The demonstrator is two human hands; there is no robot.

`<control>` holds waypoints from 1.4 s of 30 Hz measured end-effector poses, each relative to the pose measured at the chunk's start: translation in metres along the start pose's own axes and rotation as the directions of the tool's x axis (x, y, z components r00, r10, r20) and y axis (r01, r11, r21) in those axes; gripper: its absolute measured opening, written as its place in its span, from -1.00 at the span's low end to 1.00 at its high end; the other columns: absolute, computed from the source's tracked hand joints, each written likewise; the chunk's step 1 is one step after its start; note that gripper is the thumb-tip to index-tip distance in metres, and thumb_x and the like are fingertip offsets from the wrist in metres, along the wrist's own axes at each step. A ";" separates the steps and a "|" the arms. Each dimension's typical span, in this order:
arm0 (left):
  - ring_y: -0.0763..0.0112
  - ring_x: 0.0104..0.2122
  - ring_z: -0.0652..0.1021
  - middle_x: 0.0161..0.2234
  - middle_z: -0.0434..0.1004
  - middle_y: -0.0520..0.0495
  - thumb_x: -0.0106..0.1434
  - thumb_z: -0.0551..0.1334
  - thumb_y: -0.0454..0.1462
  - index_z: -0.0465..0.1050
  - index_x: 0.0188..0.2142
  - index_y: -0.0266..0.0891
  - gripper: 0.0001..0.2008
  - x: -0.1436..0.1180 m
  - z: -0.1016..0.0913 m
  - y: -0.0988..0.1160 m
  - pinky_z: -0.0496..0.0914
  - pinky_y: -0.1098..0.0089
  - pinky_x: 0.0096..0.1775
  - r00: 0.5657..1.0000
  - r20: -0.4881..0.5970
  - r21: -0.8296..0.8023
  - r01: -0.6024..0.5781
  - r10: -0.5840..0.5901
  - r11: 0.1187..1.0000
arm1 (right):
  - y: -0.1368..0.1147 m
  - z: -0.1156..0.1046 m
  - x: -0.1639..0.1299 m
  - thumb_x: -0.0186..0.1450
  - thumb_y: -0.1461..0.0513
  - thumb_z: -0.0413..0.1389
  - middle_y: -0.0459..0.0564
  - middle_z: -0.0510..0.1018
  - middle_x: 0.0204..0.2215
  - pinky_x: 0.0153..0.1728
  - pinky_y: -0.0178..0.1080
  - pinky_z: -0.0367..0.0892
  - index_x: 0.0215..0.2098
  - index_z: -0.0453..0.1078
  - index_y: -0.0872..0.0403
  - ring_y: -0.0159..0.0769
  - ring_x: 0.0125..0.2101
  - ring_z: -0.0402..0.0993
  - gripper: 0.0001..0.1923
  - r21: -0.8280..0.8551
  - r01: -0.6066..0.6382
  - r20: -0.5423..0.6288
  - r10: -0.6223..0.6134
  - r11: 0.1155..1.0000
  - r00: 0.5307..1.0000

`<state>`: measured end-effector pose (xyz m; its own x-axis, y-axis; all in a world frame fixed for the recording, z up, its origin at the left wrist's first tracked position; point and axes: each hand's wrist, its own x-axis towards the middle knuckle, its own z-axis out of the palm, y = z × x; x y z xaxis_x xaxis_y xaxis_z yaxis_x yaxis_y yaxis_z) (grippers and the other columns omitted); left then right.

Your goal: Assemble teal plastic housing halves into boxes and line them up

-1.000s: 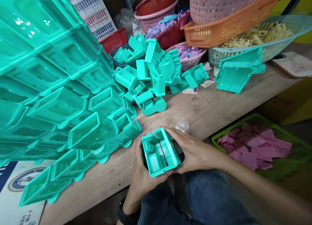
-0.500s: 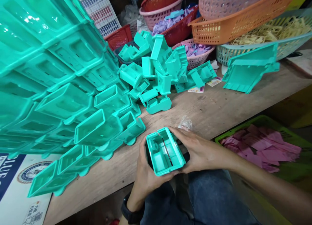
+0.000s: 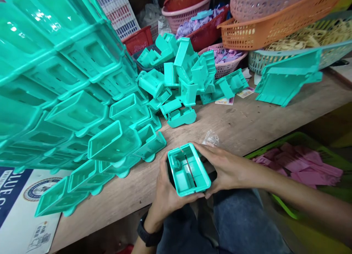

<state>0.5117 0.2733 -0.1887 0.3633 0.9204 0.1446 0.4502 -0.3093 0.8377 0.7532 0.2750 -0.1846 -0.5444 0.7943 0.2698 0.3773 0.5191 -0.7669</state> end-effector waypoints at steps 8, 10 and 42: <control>-0.27 0.30 0.41 0.31 0.27 -0.33 -0.17 0.60 0.20 0.03 0.33 -0.08 0.22 -0.001 0.002 -0.003 0.41 -0.18 0.23 0.999 -0.014 -0.001 -0.038 0.038 0.999 | -0.003 -0.003 0.003 0.10 0.01 0.48 0.17 0.45 0.24 0.13 -0.01 0.42 0.54 -0.21 -0.07 0.09 0.18 0.46 0.29 0.027 0.017 -0.011 -0.016 1.000 1.000; -0.26 0.30 0.41 0.31 0.28 -0.32 -0.18 0.60 0.20 0.03 0.34 -0.07 0.23 -0.001 0.000 -0.004 0.41 -0.17 0.24 0.999 -0.007 -0.005 -0.034 0.034 0.999 | -0.002 0.001 0.002 0.07 0.00 0.50 0.19 0.44 0.25 0.16 0.02 0.40 0.54 -0.22 -0.06 0.11 0.20 0.44 0.32 0.018 0.016 -0.022 -0.016 1.000 1.000; -0.13 0.13 0.53 0.18 0.41 -0.24 -0.13 0.62 0.11 0.00 0.36 -0.08 0.22 -0.005 0.010 0.005 0.47 -0.16 0.16 0.999 -0.005 -0.105 -0.036 0.035 0.994 | 0.005 -0.001 -0.008 0.04 0.07 0.54 0.21 0.33 0.39 0.27 0.12 0.40 0.57 -0.45 -0.13 0.24 0.30 0.37 0.50 -0.108 0.054 0.024 -0.051 0.993 0.998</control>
<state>0.5199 0.2653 -0.1905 0.3749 0.9101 0.1766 0.3487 -0.3149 0.8827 0.7603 0.2713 -0.1900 -0.5812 0.7586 0.2945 0.4263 0.5921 -0.6839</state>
